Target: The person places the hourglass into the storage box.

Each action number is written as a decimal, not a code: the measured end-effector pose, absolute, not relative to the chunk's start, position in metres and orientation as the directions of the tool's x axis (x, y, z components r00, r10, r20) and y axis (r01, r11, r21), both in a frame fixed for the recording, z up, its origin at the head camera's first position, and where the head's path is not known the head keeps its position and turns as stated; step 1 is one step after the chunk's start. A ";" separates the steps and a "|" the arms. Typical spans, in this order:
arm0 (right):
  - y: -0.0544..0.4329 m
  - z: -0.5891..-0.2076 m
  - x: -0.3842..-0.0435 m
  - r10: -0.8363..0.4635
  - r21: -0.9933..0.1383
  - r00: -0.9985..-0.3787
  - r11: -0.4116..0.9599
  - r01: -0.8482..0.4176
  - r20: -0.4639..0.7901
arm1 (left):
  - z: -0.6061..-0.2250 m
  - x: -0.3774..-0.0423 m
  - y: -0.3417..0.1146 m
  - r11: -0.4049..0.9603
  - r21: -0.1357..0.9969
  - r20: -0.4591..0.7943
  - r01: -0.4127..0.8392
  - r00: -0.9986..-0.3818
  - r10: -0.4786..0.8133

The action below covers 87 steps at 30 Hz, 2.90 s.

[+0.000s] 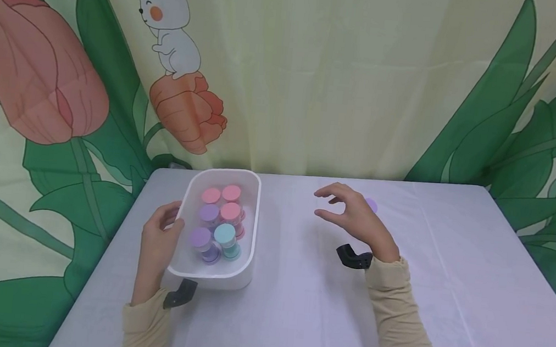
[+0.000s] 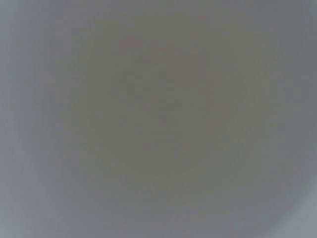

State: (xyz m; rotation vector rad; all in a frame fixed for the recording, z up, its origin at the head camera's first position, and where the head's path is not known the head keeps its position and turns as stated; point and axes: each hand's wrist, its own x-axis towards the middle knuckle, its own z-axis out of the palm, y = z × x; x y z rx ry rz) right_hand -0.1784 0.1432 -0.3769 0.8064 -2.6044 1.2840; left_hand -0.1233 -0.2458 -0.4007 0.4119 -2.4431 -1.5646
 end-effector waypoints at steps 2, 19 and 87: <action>0.147 -0.377 -0.178 -0.395 -0.693 -0.855 0.511 -0.508 0.335 | -0.400 -0.123 -0.246 0.400 0.908 0.023 -0.126 -0.938 -0.346; 0.173 -0.378 -0.181 -0.322 -0.667 -0.899 0.604 -0.436 0.296 | -0.398 -0.122 -0.245 0.394 0.907 0.002 -0.147 -0.936 -0.353; 0.185 -0.385 -0.187 -0.209 -0.746 -0.931 0.557 -0.364 0.299 | -0.398 -0.121 -0.245 0.384 0.911 -0.007 -0.150 -0.937 -0.350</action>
